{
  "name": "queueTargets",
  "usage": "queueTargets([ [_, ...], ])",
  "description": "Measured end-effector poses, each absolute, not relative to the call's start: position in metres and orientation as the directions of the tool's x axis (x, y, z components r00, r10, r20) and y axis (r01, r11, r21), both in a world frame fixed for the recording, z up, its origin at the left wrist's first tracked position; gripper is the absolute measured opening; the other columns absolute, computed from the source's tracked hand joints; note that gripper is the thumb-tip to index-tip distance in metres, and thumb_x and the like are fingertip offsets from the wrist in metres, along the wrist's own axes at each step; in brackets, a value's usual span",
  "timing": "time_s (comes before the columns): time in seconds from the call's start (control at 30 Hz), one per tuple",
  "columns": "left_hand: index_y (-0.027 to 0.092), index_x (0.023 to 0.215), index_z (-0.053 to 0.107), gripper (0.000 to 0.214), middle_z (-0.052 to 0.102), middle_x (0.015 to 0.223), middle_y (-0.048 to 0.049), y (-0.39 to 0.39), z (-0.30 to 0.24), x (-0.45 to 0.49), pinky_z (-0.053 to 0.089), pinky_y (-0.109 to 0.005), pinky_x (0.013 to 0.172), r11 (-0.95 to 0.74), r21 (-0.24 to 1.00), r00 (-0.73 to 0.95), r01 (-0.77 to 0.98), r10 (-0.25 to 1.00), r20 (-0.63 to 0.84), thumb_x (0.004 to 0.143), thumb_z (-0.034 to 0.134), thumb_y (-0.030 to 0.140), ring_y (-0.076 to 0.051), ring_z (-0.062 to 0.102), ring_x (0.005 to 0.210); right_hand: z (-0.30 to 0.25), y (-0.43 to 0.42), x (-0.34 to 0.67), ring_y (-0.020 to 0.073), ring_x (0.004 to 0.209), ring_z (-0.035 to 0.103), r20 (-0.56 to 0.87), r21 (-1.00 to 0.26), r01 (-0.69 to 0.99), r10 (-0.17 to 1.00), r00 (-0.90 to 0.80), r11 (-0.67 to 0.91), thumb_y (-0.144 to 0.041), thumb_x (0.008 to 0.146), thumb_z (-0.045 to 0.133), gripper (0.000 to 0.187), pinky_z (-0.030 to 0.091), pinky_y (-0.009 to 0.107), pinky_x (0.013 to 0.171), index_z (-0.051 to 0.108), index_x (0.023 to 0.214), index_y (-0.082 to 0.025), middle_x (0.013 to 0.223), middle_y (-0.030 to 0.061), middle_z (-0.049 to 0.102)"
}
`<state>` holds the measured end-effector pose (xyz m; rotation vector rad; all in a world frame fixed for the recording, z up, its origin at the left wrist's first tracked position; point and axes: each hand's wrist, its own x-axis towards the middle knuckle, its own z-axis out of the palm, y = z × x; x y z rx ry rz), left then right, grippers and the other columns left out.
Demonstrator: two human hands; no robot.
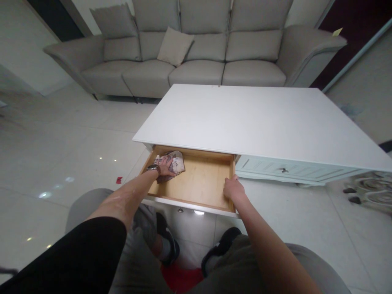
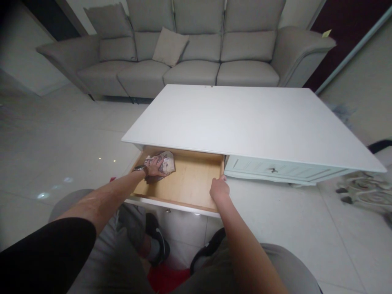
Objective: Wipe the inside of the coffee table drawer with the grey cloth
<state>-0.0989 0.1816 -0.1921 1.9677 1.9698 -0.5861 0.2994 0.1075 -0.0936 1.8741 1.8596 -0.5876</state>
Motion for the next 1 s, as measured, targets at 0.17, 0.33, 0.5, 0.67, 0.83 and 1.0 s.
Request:
queueTargets([
  [0.17, 0.030, 0.168, 0.022, 0.115, 0.010, 0.177, -0.0106, 0.182, -0.182, -0.111, 0.004, -0.056, 0.129, -0.249, -0.006, 0.209, 0.968, 0.827, -0.522, 0.070, 0.074, 0.063, -0.036, 0.006, 0.163, -0.092, 0.109, 0.298, 0.0240, 0.108, 0.072, -0.569, -0.005, 1.000, 0.822, 0.006, -0.011, -0.011, 0.097, 0.042, 0.048, 0.056, 0.033, 0.088, 0.060, 0.142, -0.013, 0.148, 0.0287, 0.042],
  [0.33, 0.037, 0.166, 0.027, 0.101, 0.011, 0.178, -0.0039, 0.182, -0.176, -0.111, 0.003, -0.055, 0.129, -0.233, -0.017, 0.201, 0.972, 0.875, -0.441, 0.076, 0.072, 0.047, -0.033, 0.002, 0.164, -0.088, 0.112, 0.293, 0.0257, 0.109, 0.072, -0.577, 0.000, 0.999, 0.816, 0.028, -0.035, -0.015, 0.098, 0.043, 0.048, 0.056, 0.033, 0.089, 0.059, 0.143, -0.010, 0.149, 0.0312, 0.041],
  [0.5, 0.034, 0.167, 0.024, 0.106, 0.009, 0.178, -0.0101, 0.189, -0.176, -0.112, 0.015, -0.061, 0.126, -0.083, -0.065, 0.046, 0.994, 0.899, -0.436, 0.075, 0.073, 0.051, -0.043, 0.008, 0.161, -0.090, 0.113, 0.293, 0.0235, 0.109, 0.072, -0.585, 0.006, 0.999, 0.810, 0.035, -0.039, -0.014, 0.097, 0.044, 0.048, 0.056, 0.031, 0.088, 0.059, 0.143, -0.012, 0.150, 0.0291, 0.039],
  [0.67, 0.034, 0.167, 0.023, 0.113, 0.004, 0.178, -0.0100, 0.196, -0.172, -0.115, 0.015, -0.057, 0.127, -0.084, -0.068, 0.042, 0.994, 0.876, -0.480, 0.070, 0.077, 0.052, -0.043, 0.007, 0.162, -0.090, 0.113, 0.293, 0.0231, 0.108, 0.072, -0.584, -0.001, 0.999, 0.811, 0.033, -0.042, -0.013, 0.097, 0.045, 0.048, 0.055, 0.031, 0.089, 0.059, 0.142, -0.012, 0.151, 0.0289, 0.038],
  [0.83, 0.032, 0.168, 0.020, 0.116, 0.004, 0.178, -0.0121, 0.195, -0.174, -0.100, 0.012, -0.062, 0.126, -0.056, -0.067, 0.014, 0.996, 0.860, -0.511, 0.070, 0.076, 0.060, -0.044, 0.001, 0.162, -0.088, 0.113, 0.291, 0.0243, 0.110, 0.072, -0.590, -0.001, 0.998, 0.806, 0.050, -0.063, -0.013, 0.097, 0.046, 0.048, 0.055, 0.032, 0.091, 0.058, 0.143, -0.011, 0.153, 0.0301, 0.036],
  [1.0, 0.026, 0.169, 0.017, 0.112, 0.006, 0.177, -0.0184, 0.195, -0.183, -0.060, 0.008, -0.072, 0.122, -0.020, -0.069, -0.019, 0.997, 0.848, -0.529, 0.077, 0.070, 0.063, -0.049, 0.002, 0.160, -0.086, 0.113, 0.290, 0.0237, 0.110, 0.071, -0.584, -0.003, 0.998, 0.810, 0.046, -0.058, -0.013, 0.098, 0.044, 0.048, 0.056, 0.031, 0.090, 0.058, 0.144, -0.011, 0.152, 0.0304, 0.038],
])
